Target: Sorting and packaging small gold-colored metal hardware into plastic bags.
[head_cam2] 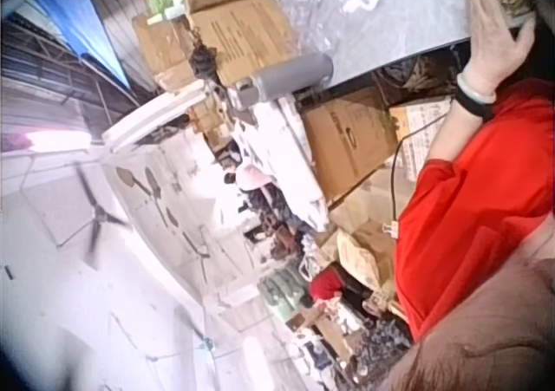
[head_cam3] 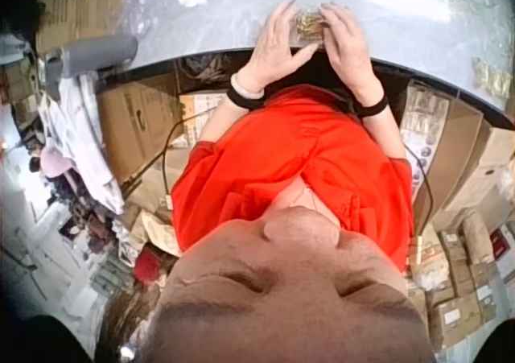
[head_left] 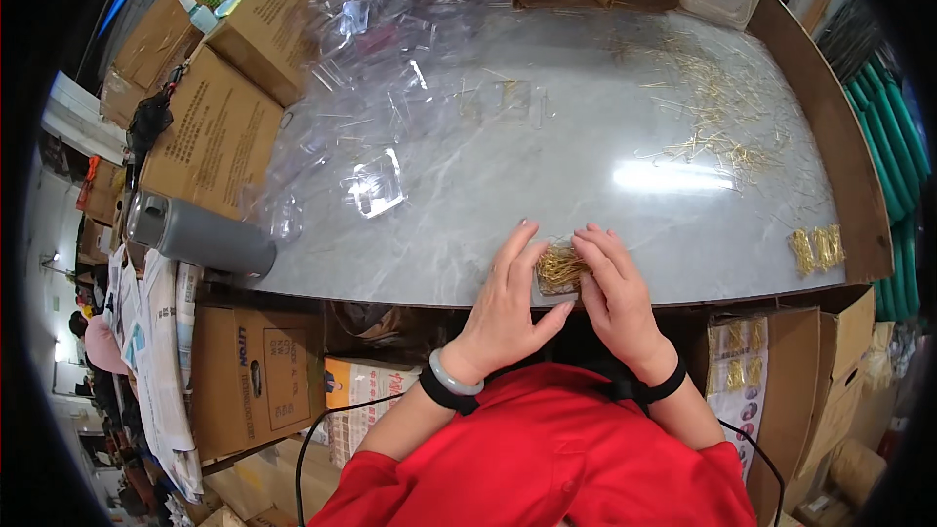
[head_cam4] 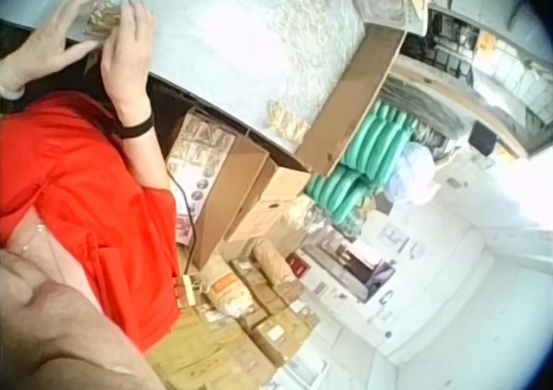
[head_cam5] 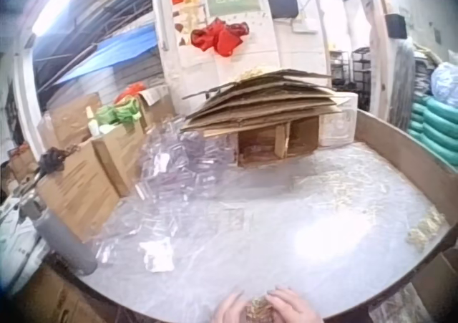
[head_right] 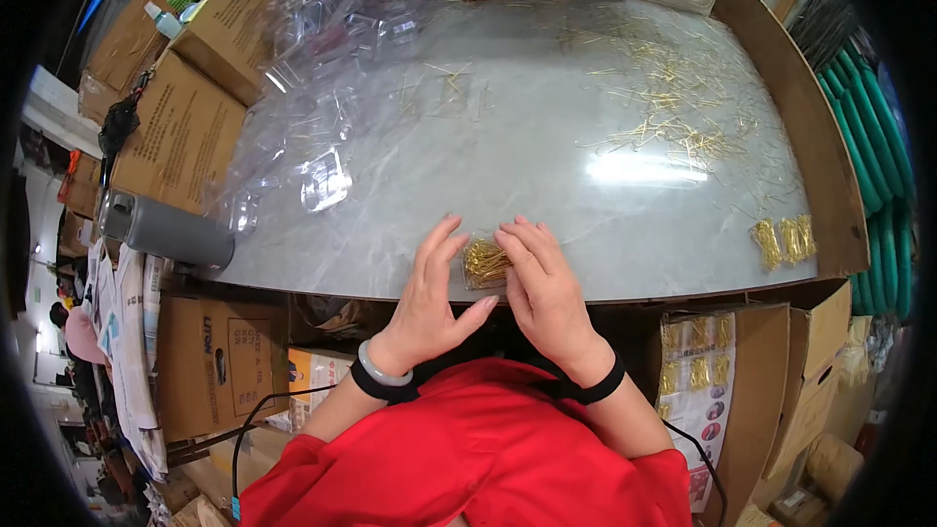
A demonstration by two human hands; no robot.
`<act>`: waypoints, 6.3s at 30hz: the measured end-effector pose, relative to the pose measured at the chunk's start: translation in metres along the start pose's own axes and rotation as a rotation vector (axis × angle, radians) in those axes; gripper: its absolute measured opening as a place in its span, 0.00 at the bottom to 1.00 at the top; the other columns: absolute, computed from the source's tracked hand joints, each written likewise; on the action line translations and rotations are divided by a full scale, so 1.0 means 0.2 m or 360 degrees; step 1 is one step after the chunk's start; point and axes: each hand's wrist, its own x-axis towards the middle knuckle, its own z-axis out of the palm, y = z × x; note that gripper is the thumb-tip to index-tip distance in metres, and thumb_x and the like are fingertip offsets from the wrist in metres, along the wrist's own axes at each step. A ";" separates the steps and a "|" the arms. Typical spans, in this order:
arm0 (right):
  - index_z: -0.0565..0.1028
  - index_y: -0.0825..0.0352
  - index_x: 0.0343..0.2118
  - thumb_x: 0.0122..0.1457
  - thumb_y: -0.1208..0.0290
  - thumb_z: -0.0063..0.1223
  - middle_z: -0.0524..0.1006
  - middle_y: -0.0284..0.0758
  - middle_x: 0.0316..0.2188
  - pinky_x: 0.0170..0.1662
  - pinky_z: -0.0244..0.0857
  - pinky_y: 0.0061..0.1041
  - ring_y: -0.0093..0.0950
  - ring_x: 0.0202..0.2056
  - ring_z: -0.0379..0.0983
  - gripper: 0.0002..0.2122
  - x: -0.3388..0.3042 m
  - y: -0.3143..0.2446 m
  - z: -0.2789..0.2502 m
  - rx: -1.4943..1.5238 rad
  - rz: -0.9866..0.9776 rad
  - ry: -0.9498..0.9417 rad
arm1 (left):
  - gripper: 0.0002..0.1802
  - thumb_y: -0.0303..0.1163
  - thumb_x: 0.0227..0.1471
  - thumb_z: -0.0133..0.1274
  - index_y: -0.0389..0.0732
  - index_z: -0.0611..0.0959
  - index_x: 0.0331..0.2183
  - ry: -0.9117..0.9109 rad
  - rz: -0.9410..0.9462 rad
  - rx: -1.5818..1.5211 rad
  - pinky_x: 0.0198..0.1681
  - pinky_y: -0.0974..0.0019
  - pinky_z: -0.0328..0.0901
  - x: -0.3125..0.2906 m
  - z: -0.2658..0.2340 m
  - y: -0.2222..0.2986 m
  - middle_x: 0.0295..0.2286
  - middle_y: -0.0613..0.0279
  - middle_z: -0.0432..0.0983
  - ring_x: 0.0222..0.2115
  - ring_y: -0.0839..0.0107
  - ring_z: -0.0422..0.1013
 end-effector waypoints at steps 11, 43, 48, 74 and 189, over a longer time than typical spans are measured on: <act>0.56 0.71 0.67 0.57 0.78 0.56 0.61 0.49 0.65 0.68 0.43 0.54 0.53 0.66 0.55 0.34 -0.17 -0.08 -0.03 -0.0285 0.0097 -0.0146 | 0.29 0.30 0.55 0.59 0.32 0.71 0.56 -0.0098 0.0305 0.0246 0.63 0.46 0.60 0.01 0.10 -0.13 0.56 0.44 0.62 0.58 0.44 0.63; 0.77 0.67 0.38 0.59 0.76 0.58 0.75 0.40 0.34 0.37 0.68 0.32 0.40 0.35 0.74 0.06 -0.05 0.00 -0.04 -0.0062 0.0404 0.0281 | 0.33 0.28 0.51 0.60 0.34 0.70 0.57 -0.0090 0.0290 0.0415 0.56 0.56 0.66 0.00 0.09 -0.08 0.53 0.49 0.66 0.58 0.50 0.63; 0.75 0.67 0.47 0.57 0.73 0.60 0.76 0.40 0.42 0.48 0.65 0.37 0.41 0.44 0.72 0.14 -0.05 -0.02 -0.08 -0.0208 0.0140 0.0224 | 0.34 0.30 0.51 0.61 0.34 0.70 0.58 -0.0133 0.0339 0.0375 0.57 0.55 0.65 0.00 0.08 -0.09 0.54 0.50 0.66 0.59 0.49 0.63; 0.78 0.67 0.44 0.56 0.73 0.61 0.80 0.38 0.40 0.51 0.64 0.38 0.41 0.47 0.72 0.13 0.00 0.04 -0.08 -0.0212 0.0193 0.0197 | 0.31 0.23 0.53 0.55 0.35 0.68 0.59 -0.0188 0.0268 0.0316 0.59 0.50 0.62 0.02 0.07 -0.05 0.53 0.47 0.66 0.58 0.44 0.61; 0.76 0.67 0.41 0.55 0.80 0.58 0.77 0.41 0.45 0.51 0.65 0.38 0.42 0.47 0.71 0.11 -0.02 0.03 -0.03 -0.0241 0.0218 0.0297 | 0.27 0.32 0.55 0.56 0.31 0.73 0.55 0.0013 0.0058 0.0146 0.59 0.50 0.61 0.07 0.13 -0.07 0.55 0.41 0.67 0.56 0.42 0.65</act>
